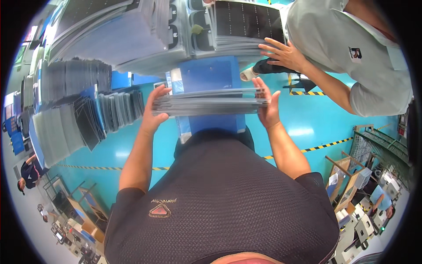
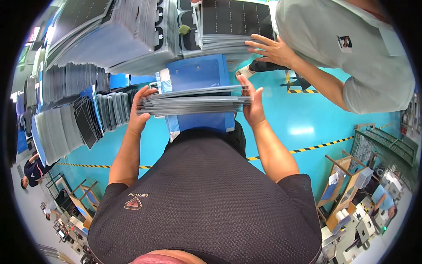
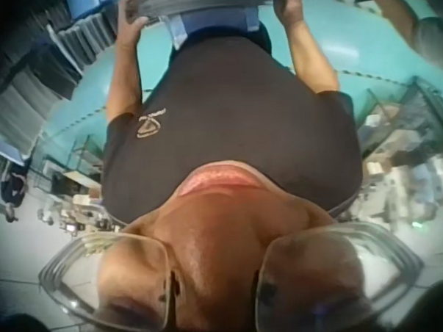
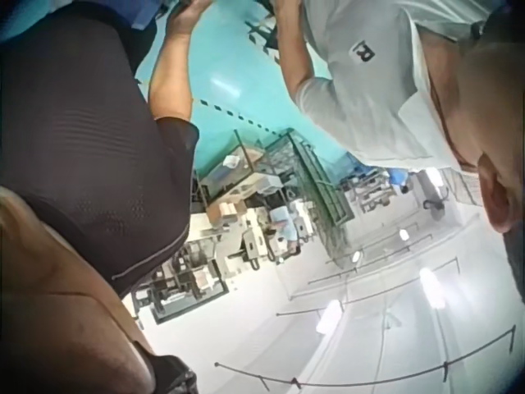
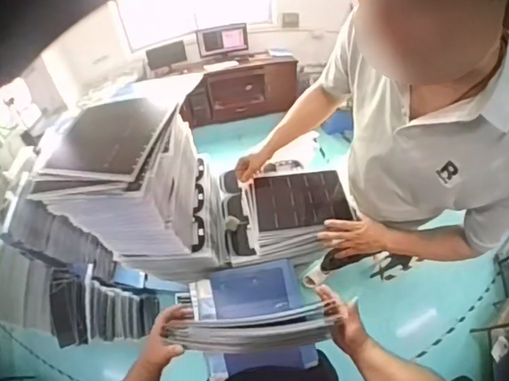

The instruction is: The person picks up a stack of black panels and places them into a blue folder before carrying it across the room to collect a white panel from a machine. They then walk to a desk, open the folder, and turn the pages.

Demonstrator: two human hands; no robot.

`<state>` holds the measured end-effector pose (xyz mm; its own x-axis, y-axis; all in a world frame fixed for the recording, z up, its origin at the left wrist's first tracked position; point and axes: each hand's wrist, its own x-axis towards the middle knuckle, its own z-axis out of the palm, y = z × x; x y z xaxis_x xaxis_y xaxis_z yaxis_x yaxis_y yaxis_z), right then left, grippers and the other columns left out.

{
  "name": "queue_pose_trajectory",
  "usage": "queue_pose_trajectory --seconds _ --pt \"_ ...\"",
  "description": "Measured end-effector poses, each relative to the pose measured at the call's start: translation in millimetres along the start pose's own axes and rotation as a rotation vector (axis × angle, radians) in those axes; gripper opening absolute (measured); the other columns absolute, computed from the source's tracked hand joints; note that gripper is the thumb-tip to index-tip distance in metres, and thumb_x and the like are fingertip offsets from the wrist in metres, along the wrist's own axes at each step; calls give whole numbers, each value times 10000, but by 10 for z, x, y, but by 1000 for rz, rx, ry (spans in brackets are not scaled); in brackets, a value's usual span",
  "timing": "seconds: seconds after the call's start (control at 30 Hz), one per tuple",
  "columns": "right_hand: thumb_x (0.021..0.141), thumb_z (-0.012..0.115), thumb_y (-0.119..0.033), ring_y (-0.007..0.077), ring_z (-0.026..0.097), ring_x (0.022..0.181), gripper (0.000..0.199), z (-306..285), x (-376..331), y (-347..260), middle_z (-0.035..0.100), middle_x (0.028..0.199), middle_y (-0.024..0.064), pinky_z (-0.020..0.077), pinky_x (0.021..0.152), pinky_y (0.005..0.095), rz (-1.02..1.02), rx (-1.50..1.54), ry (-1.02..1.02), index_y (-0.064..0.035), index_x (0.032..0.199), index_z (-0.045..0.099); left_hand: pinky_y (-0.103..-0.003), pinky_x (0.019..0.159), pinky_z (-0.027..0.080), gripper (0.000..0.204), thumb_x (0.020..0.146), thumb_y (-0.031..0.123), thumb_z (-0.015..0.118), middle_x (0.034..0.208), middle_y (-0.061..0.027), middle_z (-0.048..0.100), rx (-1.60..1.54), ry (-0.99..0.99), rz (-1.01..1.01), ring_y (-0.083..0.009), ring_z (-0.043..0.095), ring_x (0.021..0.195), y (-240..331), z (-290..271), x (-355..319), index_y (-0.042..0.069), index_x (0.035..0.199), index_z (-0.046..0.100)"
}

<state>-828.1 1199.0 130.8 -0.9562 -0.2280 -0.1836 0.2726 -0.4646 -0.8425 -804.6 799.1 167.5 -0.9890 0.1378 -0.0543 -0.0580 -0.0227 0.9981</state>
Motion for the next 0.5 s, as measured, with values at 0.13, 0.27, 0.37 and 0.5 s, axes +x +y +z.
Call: queue_pose_trajectory --seconds 0.13,0.27,0.37,0.5 --pt "882 237 -792 264 104 1489 998 263 25 27 187 1593 150 74 1198 418 2 -51 1 -30 1527 199 -427 1141 260 1232 591 679 802 1513 -181 348 -11 139 62 -303 315 1409 -51 56 2 106 1526 240" --pt "890 228 -783 265 115 1488 987 239 10 59 192 1592 150 77 1198 421 -4 -86 -35 -30 1527 197 -435 1159 220 1282 615 694 782 1571 -200 235 -18 84 32 -319 226 1455 -20 -13 -12 81 1548 152" --pt "891 219 -784 270 141 1482 985 162 -71 69 195 1591 158 113 1193 420 19 -193 -46 -35 1530 190 -426 1169 191 1278 645 711 751 1585 -202 194 37 183 65 -313 196 1467 -31 36 -108 67 1551 121" --pt "890 220 -787 276 150 1481 984 174 -11 128 200 1589 161 115 1193 418 161 1666 -71 -35 1524 221 -430 1182 143 1311 633 798 678 1589 -216 159 -25 229 32 -313 145 1480 -44 198 -211 74 1555 90"
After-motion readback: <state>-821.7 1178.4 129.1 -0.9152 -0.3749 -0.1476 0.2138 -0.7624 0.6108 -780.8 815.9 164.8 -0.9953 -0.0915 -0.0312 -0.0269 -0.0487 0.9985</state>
